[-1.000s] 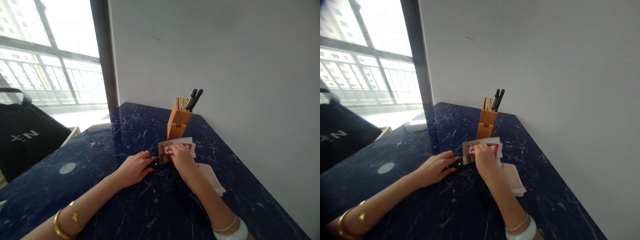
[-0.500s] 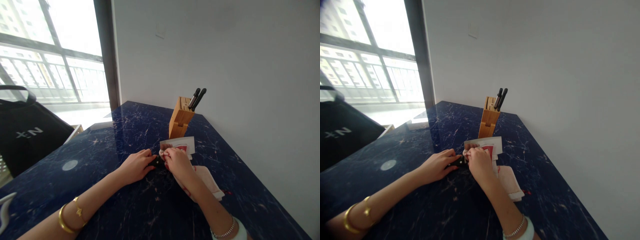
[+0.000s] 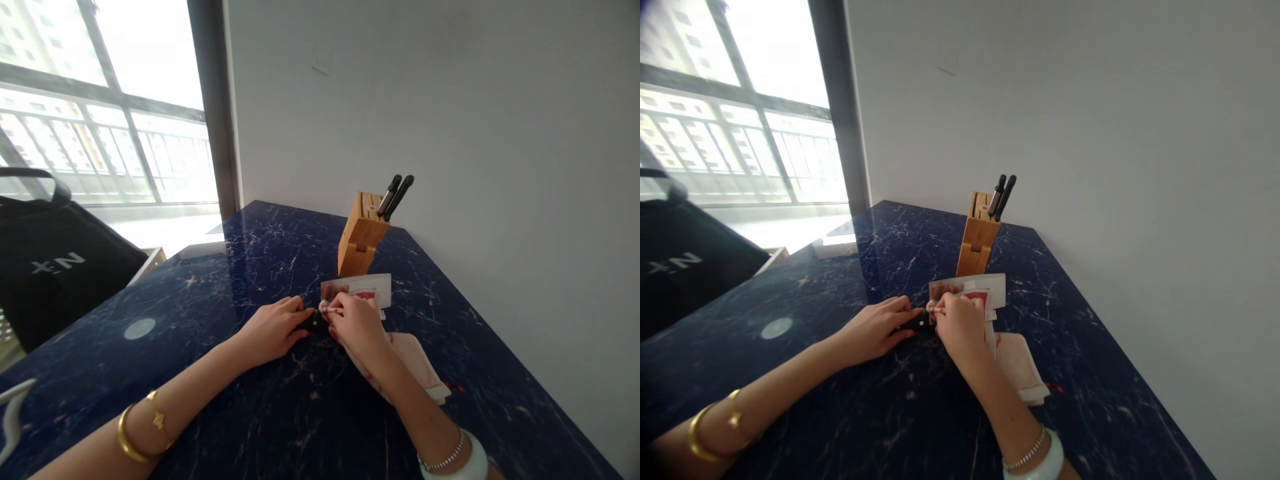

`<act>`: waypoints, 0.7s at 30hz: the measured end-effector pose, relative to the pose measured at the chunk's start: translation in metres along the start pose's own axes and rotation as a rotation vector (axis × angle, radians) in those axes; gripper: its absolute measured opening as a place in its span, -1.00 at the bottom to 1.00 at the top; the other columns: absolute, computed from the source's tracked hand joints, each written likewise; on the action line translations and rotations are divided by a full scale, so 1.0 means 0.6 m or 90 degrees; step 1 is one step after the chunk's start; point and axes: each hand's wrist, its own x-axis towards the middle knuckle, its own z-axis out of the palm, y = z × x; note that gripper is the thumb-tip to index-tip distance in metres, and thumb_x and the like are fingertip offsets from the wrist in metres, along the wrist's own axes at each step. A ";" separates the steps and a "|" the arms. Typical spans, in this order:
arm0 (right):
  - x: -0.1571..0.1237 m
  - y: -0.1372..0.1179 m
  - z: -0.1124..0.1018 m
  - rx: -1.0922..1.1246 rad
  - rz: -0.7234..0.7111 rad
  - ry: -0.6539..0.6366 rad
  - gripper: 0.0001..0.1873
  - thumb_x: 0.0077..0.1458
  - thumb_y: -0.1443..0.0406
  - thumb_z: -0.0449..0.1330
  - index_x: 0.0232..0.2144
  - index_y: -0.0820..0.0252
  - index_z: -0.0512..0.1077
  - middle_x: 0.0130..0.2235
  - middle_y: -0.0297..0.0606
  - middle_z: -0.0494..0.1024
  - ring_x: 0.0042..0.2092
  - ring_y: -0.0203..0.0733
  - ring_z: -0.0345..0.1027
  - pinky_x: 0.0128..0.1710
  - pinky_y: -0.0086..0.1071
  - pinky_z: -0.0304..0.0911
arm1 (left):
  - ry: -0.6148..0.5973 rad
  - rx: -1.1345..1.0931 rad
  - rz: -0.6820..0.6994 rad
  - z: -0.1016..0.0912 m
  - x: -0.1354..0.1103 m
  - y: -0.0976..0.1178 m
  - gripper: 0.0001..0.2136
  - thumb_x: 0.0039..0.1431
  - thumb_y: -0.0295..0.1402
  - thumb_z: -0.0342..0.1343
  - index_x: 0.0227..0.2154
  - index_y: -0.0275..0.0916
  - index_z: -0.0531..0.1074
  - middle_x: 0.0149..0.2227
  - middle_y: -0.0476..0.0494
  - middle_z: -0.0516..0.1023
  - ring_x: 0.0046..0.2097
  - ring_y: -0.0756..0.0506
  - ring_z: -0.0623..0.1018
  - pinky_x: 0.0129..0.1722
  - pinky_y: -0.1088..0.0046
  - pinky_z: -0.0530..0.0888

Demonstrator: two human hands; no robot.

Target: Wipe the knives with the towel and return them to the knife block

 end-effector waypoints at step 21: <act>-0.007 -0.006 0.001 -0.039 -0.055 -0.030 -0.84 0.08 0.32 0.05 -0.46 0.15 0.41 -0.40 -0.29 0.51 -0.28 -0.20 0.31 -0.26 -0.34 -0.09 | 0.006 0.003 -0.013 0.001 0.000 0.003 -0.68 0.18 -0.23 -0.10 -0.01 -0.14 0.26 -0.27 -0.11 0.34 -0.22 -0.10 0.40 -0.33 0.43 0.37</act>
